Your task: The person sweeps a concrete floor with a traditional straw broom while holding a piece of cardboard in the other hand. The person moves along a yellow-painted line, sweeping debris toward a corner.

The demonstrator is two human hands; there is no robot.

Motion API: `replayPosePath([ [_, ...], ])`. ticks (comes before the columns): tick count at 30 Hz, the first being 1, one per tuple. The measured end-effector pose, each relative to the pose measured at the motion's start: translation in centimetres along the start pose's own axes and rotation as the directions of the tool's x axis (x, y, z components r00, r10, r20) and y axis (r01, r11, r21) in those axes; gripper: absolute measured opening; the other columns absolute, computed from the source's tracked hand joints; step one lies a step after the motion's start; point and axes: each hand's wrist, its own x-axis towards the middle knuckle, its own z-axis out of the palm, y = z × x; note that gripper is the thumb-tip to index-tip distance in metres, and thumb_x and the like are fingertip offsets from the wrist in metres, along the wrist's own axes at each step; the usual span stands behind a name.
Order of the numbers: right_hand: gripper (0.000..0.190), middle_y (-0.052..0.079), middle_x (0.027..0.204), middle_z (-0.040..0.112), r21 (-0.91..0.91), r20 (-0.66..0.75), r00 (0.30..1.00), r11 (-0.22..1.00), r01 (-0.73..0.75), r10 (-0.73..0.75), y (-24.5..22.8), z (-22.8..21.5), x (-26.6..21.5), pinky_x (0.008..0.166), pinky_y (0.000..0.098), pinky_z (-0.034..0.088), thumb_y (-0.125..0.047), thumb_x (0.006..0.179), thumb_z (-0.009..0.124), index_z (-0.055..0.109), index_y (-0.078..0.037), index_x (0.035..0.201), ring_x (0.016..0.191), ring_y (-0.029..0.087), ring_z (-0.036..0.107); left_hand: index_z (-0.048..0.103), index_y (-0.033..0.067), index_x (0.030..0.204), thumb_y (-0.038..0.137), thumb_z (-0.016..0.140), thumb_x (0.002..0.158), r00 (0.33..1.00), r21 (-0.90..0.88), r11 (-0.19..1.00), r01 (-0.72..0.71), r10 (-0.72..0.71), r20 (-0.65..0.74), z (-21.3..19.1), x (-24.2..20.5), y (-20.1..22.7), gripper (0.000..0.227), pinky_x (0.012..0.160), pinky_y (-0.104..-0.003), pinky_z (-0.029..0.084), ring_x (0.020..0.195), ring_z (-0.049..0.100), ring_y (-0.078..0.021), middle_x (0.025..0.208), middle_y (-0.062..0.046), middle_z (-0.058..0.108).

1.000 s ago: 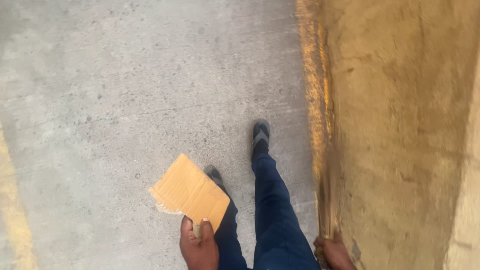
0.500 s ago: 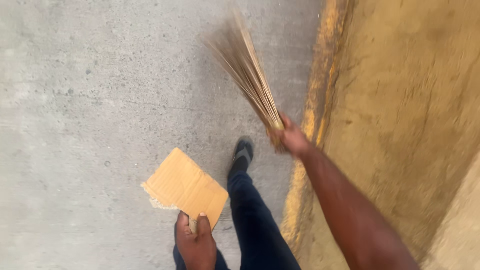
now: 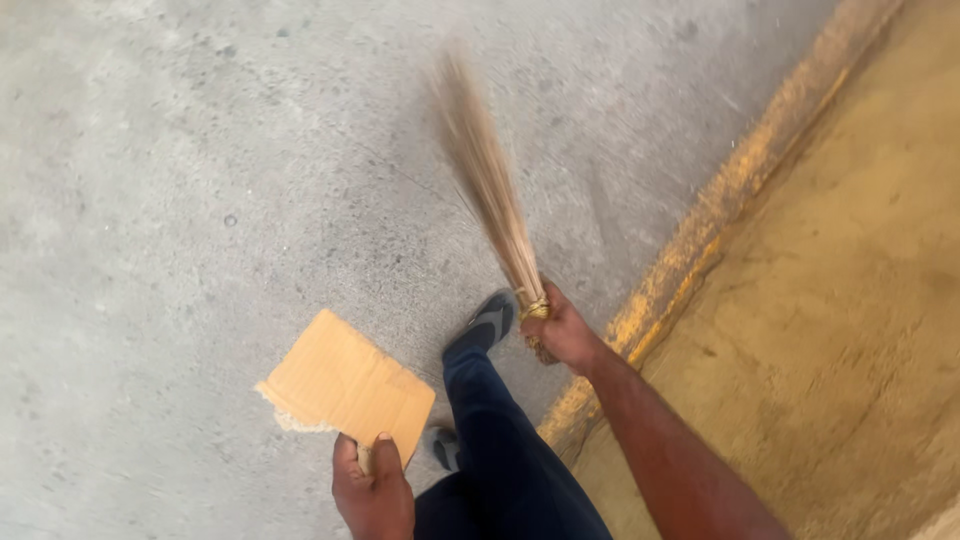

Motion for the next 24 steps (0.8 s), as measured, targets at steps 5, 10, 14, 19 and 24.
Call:
replayPosePath([
  [5,0.092,0.011,0.099,0.071,-0.356,0.316,0.945,0.912,0.204,-0.088,0.5,8.8,-6.1,0.064,0.0335,0.062,-0.007,0.079,0.078,0.032,-0.018,0.158,0.08,0.019,0.072,0.065,-0.0019,0.125,0.002,0.059,0.091,0.975,-0.066,0.997,-0.048,0.032,-0.218,-2.0,-0.5,-0.6,0.035,0.077,-0.033,0.055,0.089,0.068,-0.0174,0.104,-0.013,0.073],
  [10,0.058,0.005,0.089,0.068,-0.375,0.544,0.712,0.888,-0.267,0.444,12.3,18.7,-10.0,0.046,0.0287,0.053,-0.024,0.096,0.08,0.06,-0.007,0.147,0.06,0.014,0.064,0.064,-0.0023,0.121,0.006,0.059,0.095,0.933,-0.15,0.985,-0.084,0.025,-0.36,-5.8,-0.5,-3.2,0.028,0.079,-0.031,0.055,0.09,0.068,-0.0162,0.105,-0.013,0.072],
  [14,0.048,0.01,0.089,0.067,-0.522,0.369,0.851,0.841,-0.144,0.375,11.5,15.9,-0.2,0.049,0.0322,0.053,-0.031,0.097,0.071,0.061,-0.007,0.137,0.063,0.018,0.064,0.065,-0.001,0.119,0.006,0.06,0.095,0.896,-0.036,0.999,0.031,-0.044,-0.442,-9.0,-1.1,-6.0,0.026,0.079,-0.033,0.054,0.091,0.068,-0.0178,0.104,-0.013,0.072],
  [19,0.048,0.016,0.093,0.065,-0.564,-0.317,0.947,0.793,-0.229,0.049,-2.2,-1.8,10.7,0.057,0.0362,0.056,-0.041,0.102,0.062,0.061,-0.003,0.13,0.07,0.023,0.066,0.067,0.001,0.12,0.005,0.058,0.094,0.859,-0.062,0.983,0.17,-0.179,-0.48,-11.8,-2.6,-8.9,0.028,0.075,-0.036,0.054,0.086,0.068,-0.0197,0.1,-0.013,0.073],
  [24,0.051,0.019,0.097,0.06,0.015,-0.444,0.895,0.999,0.038,-0.028,-9.9,-11.9,6.9,0.055,0.0436,0.052,-0.034,0.1,0.06,0.048,-0.002,0.139,0.072,0.028,0.062,0.067,0.0002,0.12,0.005,0.059,0.092,0.856,-0.088,0.993,0.082,-0.116,-0.503,-11.2,-2.9,-9.5,0.03,0.081,-0.034,0.054,0.092,0.07,-0.0185,0.103,-0.013,0.073],
])
